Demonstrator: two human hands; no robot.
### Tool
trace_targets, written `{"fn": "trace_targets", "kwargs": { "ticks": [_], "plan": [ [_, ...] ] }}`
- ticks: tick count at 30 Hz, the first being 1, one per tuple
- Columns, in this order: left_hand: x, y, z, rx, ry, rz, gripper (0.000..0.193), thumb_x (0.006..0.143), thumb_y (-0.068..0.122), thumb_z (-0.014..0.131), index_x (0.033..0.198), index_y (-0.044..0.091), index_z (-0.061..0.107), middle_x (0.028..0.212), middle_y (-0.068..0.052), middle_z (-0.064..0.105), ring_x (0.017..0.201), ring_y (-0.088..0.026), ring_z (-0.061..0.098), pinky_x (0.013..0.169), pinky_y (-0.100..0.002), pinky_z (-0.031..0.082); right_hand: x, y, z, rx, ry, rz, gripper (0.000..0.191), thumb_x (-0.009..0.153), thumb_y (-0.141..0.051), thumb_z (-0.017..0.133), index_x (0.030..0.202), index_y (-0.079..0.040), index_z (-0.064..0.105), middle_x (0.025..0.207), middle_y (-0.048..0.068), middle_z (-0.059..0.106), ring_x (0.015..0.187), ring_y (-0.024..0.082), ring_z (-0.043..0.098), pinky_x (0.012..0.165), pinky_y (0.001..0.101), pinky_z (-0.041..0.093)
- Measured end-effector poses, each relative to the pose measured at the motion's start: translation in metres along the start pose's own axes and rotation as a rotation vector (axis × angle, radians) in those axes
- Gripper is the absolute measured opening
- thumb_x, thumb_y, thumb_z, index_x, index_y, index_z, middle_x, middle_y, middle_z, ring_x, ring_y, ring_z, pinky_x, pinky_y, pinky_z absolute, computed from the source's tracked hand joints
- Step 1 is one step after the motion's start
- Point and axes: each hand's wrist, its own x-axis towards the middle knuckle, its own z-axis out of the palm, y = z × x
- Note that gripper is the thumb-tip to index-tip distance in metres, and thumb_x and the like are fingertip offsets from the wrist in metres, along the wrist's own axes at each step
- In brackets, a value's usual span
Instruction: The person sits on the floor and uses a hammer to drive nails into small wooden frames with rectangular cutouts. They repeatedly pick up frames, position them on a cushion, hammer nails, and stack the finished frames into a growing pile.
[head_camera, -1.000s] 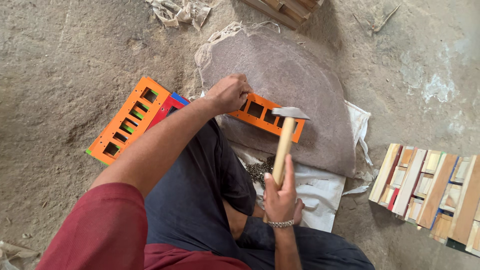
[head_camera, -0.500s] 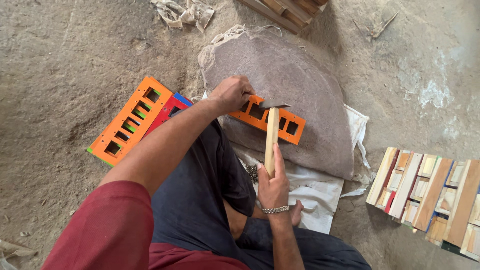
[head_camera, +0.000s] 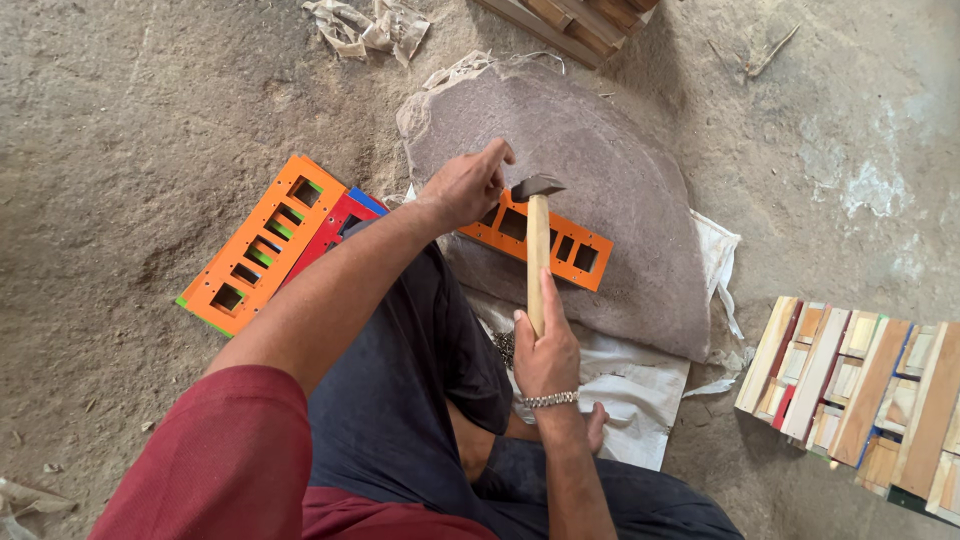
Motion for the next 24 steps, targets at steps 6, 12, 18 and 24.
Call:
{"fn": "trace_targets", "kwargs": {
  "ticks": [6, 12, 18, 24],
  "plan": [
    [-0.001, 0.001, -0.004, -0.104, -0.009, -0.034, 0.045, 0.091, -0.003, 0.068, 0.123, 0.005, 0.037, 0.092, -0.015, 0.075, 0.087, -0.029, 0.077, 0.075, -0.036, 0.064, 0.003, -0.002, 0.003, -0.048, -0.002, -0.073, 0.068, 0.095, -0.016, 0.062, 0.158, -0.014, 0.036, 0.128, 0.025, 0.067, 0.106, 0.038, 0.073, 0.086, 0.0465, 0.061],
    [-0.002, 0.004, -0.005, -0.131, -0.011, -0.079, 0.046, 0.091, 0.0, 0.07, 0.122, 0.006, 0.036, 0.093, -0.015, 0.076, 0.089, -0.029, 0.077, 0.077, -0.037, 0.063, -0.002, 0.003, 0.008, -0.041, 0.043, -0.112, 0.067, 0.096, -0.017, 0.062, 0.157, -0.014, 0.037, 0.125, 0.025, 0.068, 0.103, 0.037, 0.074, 0.083, 0.0449, 0.062],
    [-0.003, 0.005, -0.008, -0.15, 0.002, -0.072, 0.049, 0.09, 0.002, 0.072, 0.123, 0.007, 0.036, 0.092, -0.013, 0.077, 0.088, -0.028, 0.077, 0.077, -0.037, 0.062, -0.002, 0.004, 0.011, -0.105, 0.012, -0.03, 0.065, 0.096, -0.018, 0.062, 0.157, -0.014, 0.039, 0.116, 0.023, 0.071, 0.099, 0.036, 0.074, 0.081, 0.0448, 0.061],
    [-0.006, -0.001, -0.008, -0.117, 0.013, -0.099, 0.048, 0.091, -0.001, 0.07, 0.125, 0.006, 0.037, 0.09, -0.014, 0.078, 0.085, -0.031, 0.076, 0.073, -0.04, 0.06, -0.004, -0.002, 0.015, -0.076, 0.104, -0.109, 0.064, 0.097, -0.017, 0.062, 0.157, -0.012, 0.039, 0.115, 0.024, 0.071, 0.099, 0.036, 0.074, 0.082, 0.0449, 0.061]
  ]
}}
